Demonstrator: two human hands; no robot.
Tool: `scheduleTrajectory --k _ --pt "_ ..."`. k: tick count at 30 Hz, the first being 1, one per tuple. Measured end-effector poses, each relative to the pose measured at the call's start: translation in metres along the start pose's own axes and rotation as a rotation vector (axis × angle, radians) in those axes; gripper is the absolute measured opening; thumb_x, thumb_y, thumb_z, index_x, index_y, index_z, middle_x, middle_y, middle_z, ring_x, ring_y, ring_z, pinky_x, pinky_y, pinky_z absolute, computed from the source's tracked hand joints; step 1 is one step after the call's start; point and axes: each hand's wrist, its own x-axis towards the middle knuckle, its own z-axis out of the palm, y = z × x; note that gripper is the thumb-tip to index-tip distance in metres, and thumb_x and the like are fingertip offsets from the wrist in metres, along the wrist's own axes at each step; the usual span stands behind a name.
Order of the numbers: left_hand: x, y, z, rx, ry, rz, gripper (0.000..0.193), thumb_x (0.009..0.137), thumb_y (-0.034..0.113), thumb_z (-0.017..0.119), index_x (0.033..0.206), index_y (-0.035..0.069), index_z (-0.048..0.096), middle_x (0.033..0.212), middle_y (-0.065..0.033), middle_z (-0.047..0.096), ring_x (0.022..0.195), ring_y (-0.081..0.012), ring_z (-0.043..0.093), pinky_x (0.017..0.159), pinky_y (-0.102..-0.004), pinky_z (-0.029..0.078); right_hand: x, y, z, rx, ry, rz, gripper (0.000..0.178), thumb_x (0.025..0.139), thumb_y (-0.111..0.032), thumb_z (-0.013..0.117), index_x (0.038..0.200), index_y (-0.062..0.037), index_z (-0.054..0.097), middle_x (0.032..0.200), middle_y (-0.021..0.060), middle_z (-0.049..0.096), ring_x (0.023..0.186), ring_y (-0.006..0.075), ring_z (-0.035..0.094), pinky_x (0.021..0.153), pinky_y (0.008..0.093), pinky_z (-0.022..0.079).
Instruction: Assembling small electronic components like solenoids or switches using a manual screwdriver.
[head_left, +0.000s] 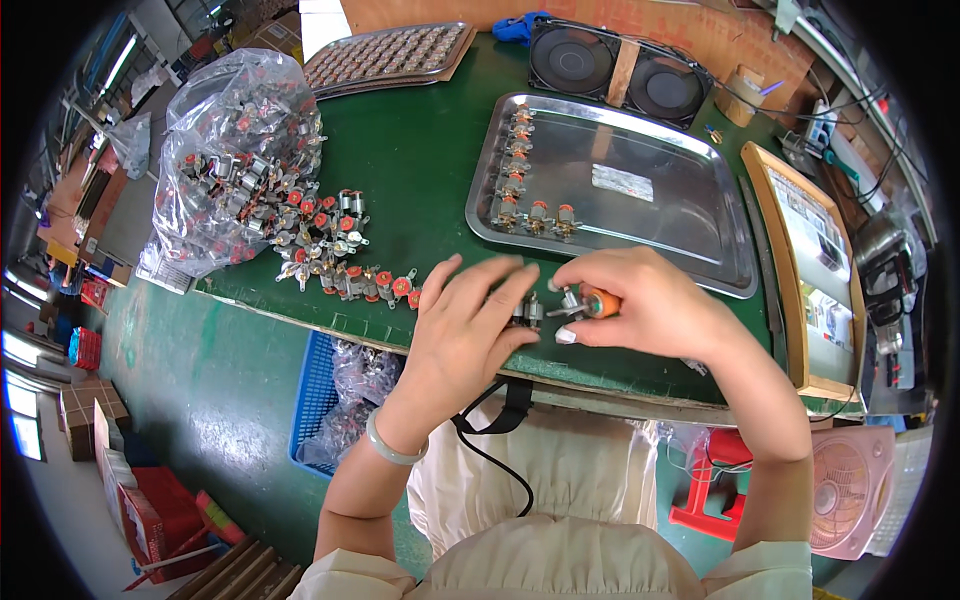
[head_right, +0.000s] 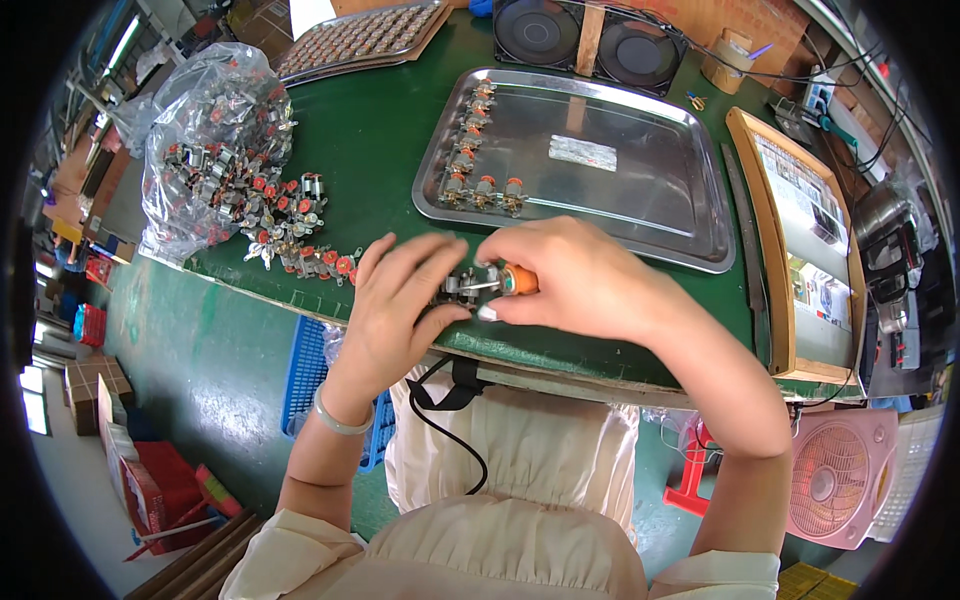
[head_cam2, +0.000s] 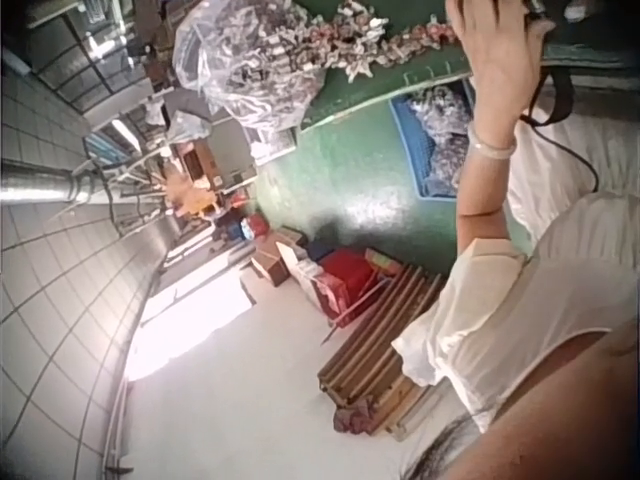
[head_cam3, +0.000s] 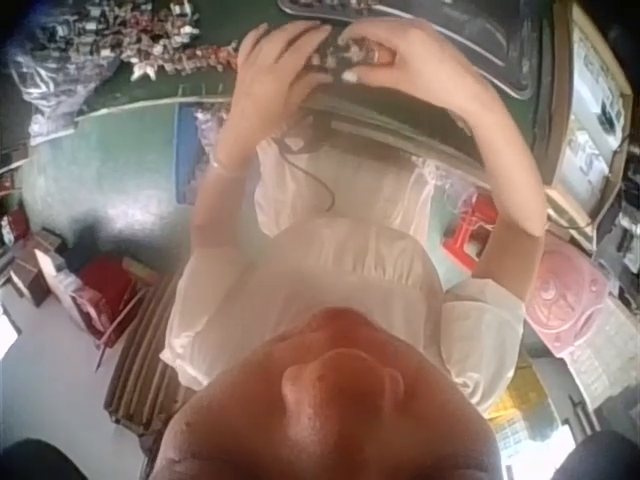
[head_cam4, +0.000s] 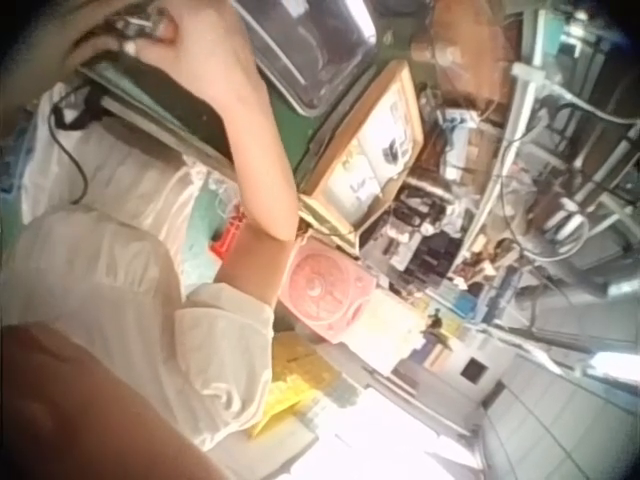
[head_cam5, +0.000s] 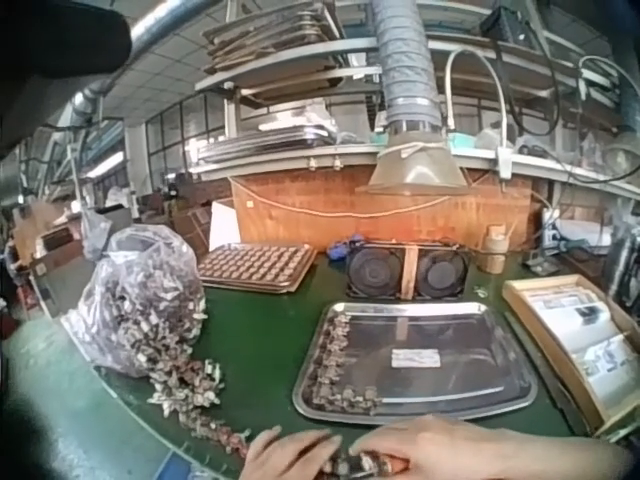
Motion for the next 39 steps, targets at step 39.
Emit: scheduleTrajectory --k 39 --pt "-0.02 0.015 0.022 -0.466 0.56 -0.079 0.022 0.076 0.004 0.063 0.097 0.002 0.058 0.092 -0.0105 0.058 0.08 -0.027 0.059 0.068 -0.035 0.048 -0.002 -0.065 0.028 0.401 0.259 0.512 0.009 0.079 0.001 0.054 0.087 -0.0004 0.054 0.071 0.0001 0.053 0.052 0.0045 0.048 0.043 0.0181 0.04"
